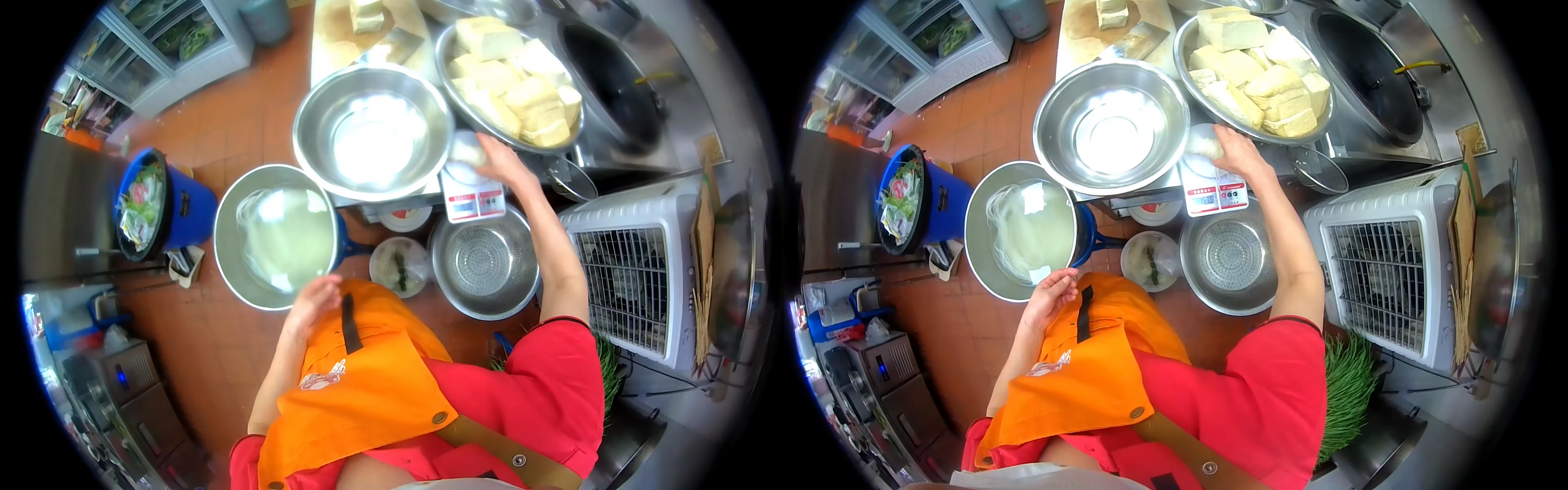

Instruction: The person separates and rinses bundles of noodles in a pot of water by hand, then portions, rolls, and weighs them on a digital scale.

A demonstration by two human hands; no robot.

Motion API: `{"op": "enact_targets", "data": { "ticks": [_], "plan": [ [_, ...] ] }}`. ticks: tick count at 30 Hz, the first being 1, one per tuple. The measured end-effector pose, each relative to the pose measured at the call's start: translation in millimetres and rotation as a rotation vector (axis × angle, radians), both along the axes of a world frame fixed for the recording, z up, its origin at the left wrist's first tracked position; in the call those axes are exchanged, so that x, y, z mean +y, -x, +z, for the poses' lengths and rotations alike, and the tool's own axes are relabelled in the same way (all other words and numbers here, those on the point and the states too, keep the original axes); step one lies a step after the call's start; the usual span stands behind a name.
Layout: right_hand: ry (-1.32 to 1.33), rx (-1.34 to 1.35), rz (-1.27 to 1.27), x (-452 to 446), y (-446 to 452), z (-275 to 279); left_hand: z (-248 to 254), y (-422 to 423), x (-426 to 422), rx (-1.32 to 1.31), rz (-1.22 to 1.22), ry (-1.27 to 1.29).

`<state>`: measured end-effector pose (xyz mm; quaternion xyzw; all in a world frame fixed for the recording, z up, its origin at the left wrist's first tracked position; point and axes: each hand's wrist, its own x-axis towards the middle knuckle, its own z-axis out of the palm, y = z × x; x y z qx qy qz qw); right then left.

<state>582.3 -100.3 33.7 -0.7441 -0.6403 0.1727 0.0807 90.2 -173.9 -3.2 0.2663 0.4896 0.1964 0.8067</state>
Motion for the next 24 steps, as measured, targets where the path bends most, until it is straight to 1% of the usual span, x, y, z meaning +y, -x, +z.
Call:
{"op": "enact_targets", "data": {
  "ticks": [6, 15, 18, 24],
  "plan": [
    [-0.020, -0.003, 0.036, 1, -1, -2, -7, 3, -2, 0.002, -0.042, -0.043],
    [-0.010, -0.023, 0.006, 2, 1, -3, -7, 3, -2, -0.006, -0.043, -0.042],
    [0.015, -0.013, 0.002, 2, -2, -3, -4, -9, 4, 0.043, -0.128, -0.032],
    [-0.003, -0.020, -0.014, -14, -13, 0, -7, -83, 24, -0.067, -0.349, -0.031]
  ]
}}
